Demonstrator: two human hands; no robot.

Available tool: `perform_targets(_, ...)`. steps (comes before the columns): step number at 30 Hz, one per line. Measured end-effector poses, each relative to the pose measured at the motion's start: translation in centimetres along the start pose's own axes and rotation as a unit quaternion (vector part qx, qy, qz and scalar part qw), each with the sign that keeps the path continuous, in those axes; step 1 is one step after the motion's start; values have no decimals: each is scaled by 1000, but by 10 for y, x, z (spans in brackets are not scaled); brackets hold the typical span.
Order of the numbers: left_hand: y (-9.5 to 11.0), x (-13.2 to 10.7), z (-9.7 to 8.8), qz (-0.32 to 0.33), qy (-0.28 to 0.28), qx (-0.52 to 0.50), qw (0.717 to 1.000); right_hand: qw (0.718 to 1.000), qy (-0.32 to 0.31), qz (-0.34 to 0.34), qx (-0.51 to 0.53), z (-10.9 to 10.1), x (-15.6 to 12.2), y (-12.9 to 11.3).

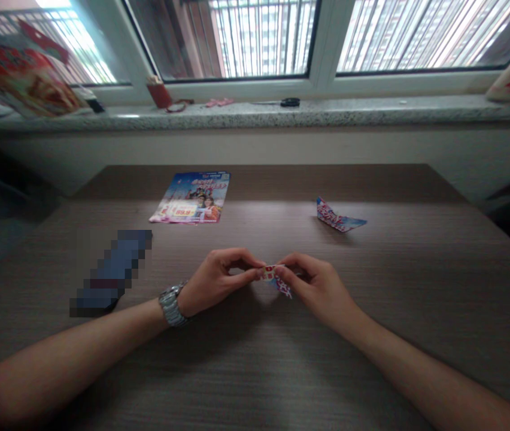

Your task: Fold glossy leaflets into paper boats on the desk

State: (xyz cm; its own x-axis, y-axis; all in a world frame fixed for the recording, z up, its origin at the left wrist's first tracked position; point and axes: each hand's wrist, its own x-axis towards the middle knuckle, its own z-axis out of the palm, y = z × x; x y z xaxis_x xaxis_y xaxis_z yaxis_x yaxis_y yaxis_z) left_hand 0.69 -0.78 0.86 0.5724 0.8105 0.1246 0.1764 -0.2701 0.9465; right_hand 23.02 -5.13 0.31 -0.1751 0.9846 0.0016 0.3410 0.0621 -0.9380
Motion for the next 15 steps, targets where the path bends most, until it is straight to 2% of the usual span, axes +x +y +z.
perform_targets(8, -4, 1, -1, -16, 4, -25, 1000, 998, 65, 21, 5, -4, 3, 2)
perform_targets(15, -4, 1, -1, -25, 9, -42, 999, 998, 55, 19, 6, -3, 0, 1)
